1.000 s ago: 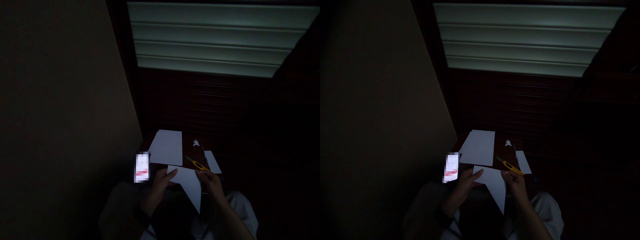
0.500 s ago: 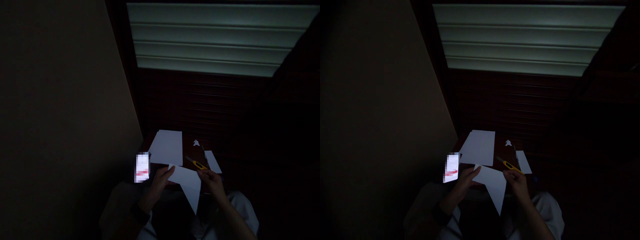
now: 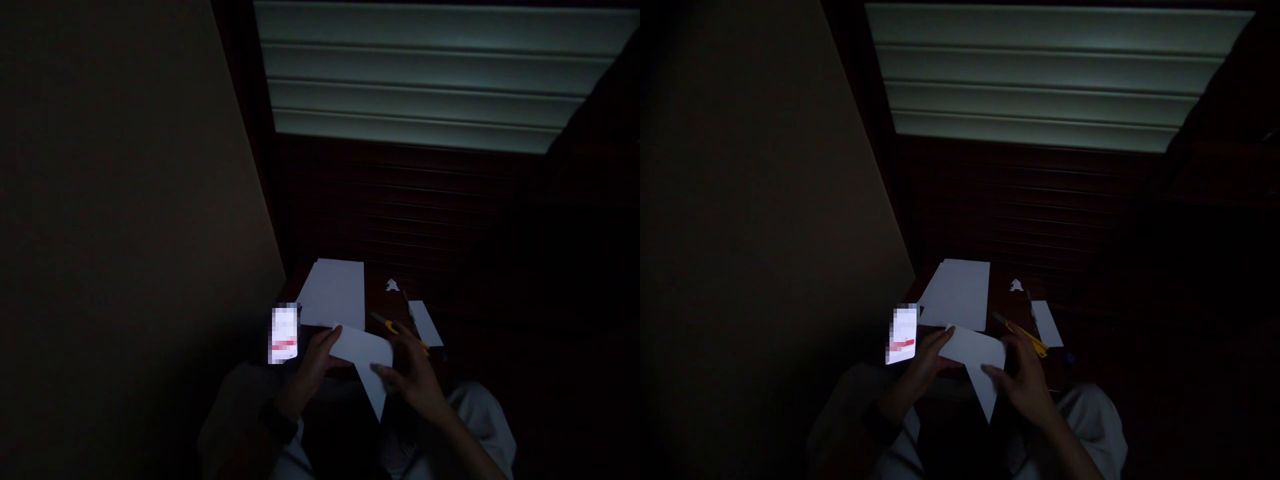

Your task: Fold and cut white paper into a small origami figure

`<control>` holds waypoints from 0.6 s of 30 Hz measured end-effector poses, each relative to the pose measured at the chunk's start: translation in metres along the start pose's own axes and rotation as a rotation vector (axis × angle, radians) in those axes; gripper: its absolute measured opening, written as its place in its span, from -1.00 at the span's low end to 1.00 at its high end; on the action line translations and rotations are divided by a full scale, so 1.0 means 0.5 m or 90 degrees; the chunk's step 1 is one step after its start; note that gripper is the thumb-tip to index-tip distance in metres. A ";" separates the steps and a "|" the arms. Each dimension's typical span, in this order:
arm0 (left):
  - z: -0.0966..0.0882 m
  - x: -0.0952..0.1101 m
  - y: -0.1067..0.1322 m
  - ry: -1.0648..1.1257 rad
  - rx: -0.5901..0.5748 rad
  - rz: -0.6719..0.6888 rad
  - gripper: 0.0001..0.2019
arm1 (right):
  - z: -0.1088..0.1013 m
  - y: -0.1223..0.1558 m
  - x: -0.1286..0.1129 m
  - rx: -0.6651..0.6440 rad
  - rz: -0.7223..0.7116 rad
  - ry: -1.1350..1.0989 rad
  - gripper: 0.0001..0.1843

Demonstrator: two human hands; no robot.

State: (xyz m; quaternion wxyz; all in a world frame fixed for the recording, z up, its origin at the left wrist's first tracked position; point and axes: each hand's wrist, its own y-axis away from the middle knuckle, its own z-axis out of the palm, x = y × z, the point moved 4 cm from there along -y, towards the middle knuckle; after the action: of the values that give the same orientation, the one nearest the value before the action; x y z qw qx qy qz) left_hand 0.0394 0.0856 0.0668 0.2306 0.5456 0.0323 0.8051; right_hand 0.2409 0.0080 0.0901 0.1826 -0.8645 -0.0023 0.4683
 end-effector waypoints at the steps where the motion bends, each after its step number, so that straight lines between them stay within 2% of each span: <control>1: 0.000 -0.004 -0.002 0.006 0.004 -0.002 -0.65 | 0.013 0.004 -0.012 -0.036 -0.041 0.045 -0.41; 4: 0.002 -0.011 -0.007 0.012 -0.002 -0.011 -0.64 | 0.043 0.016 -0.027 -0.102 -0.115 0.135 -0.40; 11: -0.001 -0.009 -0.010 0.040 -0.023 -0.053 -0.57 | 0.049 0.022 -0.006 -0.099 -0.152 0.134 -0.54; 13: 0.001 -0.016 -0.009 0.044 -0.049 -0.100 -0.46 | 0.045 0.019 -0.004 -0.080 -0.126 0.092 -0.62; 15: 0.007 -0.024 -0.005 0.042 -0.084 -0.142 -0.32 | 0.040 0.013 -0.003 -0.047 -0.055 0.044 -0.73; 18: 0.016 -0.027 0.005 -0.013 -0.107 -0.106 -0.34 | 0.036 0.005 0.001 0.006 0.068 -0.025 -0.73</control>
State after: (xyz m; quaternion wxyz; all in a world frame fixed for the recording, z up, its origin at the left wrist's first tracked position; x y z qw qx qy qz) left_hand 0.0495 0.0761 0.0590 0.3421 0.5281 0.0078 0.7772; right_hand 0.2262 0.0115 0.0803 0.1613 -0.8533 0.0429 0.4940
